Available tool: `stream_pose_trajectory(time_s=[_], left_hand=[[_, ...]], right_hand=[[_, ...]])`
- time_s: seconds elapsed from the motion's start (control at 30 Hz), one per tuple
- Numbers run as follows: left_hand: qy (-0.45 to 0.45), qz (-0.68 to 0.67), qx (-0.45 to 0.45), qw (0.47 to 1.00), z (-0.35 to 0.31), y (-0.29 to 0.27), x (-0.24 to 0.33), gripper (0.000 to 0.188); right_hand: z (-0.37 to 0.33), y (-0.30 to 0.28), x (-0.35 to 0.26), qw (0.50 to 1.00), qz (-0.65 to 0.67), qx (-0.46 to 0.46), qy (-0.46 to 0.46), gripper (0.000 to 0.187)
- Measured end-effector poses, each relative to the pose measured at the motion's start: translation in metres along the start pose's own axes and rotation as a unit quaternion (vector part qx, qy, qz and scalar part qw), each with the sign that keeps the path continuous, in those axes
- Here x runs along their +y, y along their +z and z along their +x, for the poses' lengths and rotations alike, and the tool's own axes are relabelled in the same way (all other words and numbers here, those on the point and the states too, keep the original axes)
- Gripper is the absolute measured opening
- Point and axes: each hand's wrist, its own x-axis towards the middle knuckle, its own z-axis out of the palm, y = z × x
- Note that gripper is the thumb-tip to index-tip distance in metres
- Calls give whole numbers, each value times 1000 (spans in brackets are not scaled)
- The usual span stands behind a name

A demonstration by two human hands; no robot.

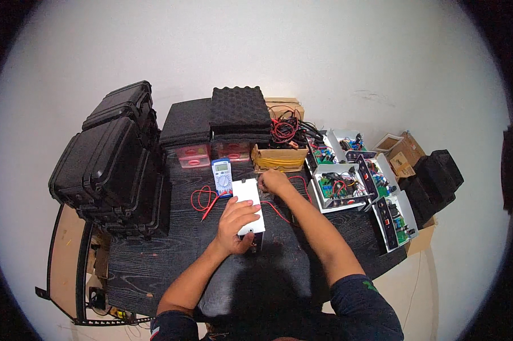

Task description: The person fits a plastic cover over an electronic circuit, then screws it in place with a screwdriver.

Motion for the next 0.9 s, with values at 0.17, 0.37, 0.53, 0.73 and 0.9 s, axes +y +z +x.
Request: stream_pose_trajectory(time_s=[0.17,0.37,0.53,0.73,0.9], left_hand=[[4,-11,0,1000,4,5,1,36],[7,-10,-10,1000,-2,3,-5,34],[0,-13,-2,1000,-4,0,-5,37],[7,-10,11,1000,-2,4,-6,42],[13,9,-1,1000,1,1,-3,56]], right_hand=[[-4,5,2,989,-63,133,26,8],[-39,-38,-38,900,393,183,-39,12],[-114,-91,-97,767,548,320,-90,8],[-175,-94,-129,869,362,248,-230,17],[-179,-92,-133,882,265,271,-280,22]])
